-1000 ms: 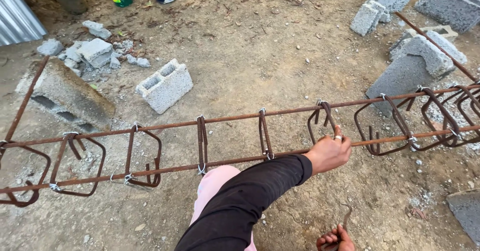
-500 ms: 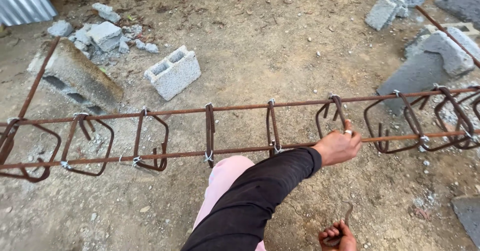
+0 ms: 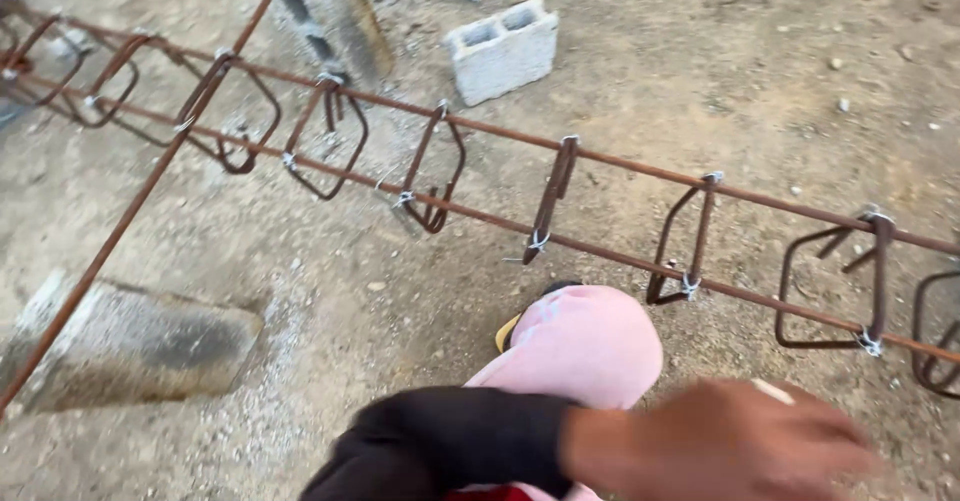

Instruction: Tying metal wire around rebar intersections using a wire twister tool to assemble a reinforcement cage.

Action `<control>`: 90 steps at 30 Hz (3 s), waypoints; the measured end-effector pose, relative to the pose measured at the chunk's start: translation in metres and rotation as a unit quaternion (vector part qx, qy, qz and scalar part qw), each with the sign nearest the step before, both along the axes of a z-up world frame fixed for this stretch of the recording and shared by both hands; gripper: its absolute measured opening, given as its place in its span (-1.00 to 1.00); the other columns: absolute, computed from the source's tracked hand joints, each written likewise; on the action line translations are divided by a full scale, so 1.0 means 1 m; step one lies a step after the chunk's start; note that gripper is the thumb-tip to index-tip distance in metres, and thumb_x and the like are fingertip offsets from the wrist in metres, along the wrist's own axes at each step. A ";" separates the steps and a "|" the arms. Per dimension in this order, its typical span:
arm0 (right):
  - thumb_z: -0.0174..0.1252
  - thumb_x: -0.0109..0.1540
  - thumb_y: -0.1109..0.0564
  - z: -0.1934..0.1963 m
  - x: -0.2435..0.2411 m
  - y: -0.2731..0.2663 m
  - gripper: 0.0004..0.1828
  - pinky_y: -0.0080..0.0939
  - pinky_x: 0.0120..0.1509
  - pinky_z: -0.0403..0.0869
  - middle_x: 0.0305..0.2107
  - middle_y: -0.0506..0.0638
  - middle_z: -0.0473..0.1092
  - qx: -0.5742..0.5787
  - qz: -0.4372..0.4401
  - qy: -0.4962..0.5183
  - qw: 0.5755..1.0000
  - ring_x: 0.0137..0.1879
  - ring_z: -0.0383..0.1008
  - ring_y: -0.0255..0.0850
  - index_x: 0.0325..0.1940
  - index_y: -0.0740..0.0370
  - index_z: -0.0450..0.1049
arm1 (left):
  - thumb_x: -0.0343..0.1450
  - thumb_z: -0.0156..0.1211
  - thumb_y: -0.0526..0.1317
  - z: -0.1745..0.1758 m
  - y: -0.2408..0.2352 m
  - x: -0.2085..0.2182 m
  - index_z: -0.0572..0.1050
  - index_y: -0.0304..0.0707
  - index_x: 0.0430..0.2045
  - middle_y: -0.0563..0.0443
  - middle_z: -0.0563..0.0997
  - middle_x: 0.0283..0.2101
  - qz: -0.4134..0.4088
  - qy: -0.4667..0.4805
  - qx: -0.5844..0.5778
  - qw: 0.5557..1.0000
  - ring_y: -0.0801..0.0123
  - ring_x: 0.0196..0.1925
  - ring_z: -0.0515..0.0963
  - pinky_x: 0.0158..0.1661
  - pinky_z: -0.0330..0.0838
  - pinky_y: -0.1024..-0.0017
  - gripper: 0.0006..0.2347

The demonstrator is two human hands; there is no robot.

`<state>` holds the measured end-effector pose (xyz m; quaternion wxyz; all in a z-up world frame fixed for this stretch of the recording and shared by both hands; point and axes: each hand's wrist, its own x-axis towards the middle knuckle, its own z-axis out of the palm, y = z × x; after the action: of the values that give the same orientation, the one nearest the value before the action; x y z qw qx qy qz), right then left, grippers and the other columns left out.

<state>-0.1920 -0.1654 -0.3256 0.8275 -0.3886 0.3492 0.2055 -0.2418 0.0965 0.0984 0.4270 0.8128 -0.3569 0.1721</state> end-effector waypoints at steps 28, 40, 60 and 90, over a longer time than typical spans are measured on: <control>-0.14 0.46 0.15 0.084 -0.013 0.036 -0.91 -0.50 -0.60 0.03 -0.47 -0.22 0.25 -0.065 -0.044 0.031 0.996 -0.60 0.01 -0.55 -0.11 0.09 0.27 | 0.40 0.20 -0.33 -0.131 0.338 -0.044 0.51 -0.37 -0.22 -0.08 0.58 -0.22 0.640 0.063 -0.203 0.738 0.32 -0.24 0.55 -0.17 0.52 0.40 -0.86; 0.04 0.35 0.12 -0.005 0.001 0.002 -0.93 -0.38 -0.62 0.04 -0.53 -0.13 0.29 0.026 -0.041 -0.001 0.999 -0.63 0.02 -0.42 -0.23 0.08 0.37 | 0.38 0.30 -0.31 -0.083 0.210 -0.026 0.40 -0.36 -0.13 -0.04 0.56 -0.37 0.540 0.002 -0.092 0.836 0.25 -0.44 0.56 -0.37 0.45 0.31 -0.74; -0.03 0.40 0.27 0.111 -0.030 0.014 -0.91 -0.40 -0.71 0.01 -0.50 0.00 0.29 -0.030 -0.134 0.058 0.989 -0.64 0.03 -0.40 -0.10 0.36 0.37 | 0.47 0.18 -0.08 -0.170 0.136 0.032 0.43 -0.20 -0.44 0.06 0.53 -0.65 0.485 0.190 0.034 0.853 0.32 -0.69 0.43 -0.57 0.31 0.29 -0.80; 0.07 0.39 0.15 0.130 -0.044 0.033 -0.87 -0.40 -0.68 0.03 -0.56 -0.05 0.29 -0.065 -0.094 0.045 0.992 -0.65 0.06 -0.39 -0.22 0.24 0.40 | 0.44 0.28 -0.32 -0.185 0.154 0.017 0.57 -0.27 -0.36 0.05 0.67 -0.24 0.445 0.076 0.068 0.890 0.43 -0.55 0.50 -0.51 0.45 0.42 -0.97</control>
<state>-0.2365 -0.1321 -0.1956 0.7996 -0.3974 0.4338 0.1207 -0.2245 0.2505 -0.0868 0.2752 0.9239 0.0651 0.2576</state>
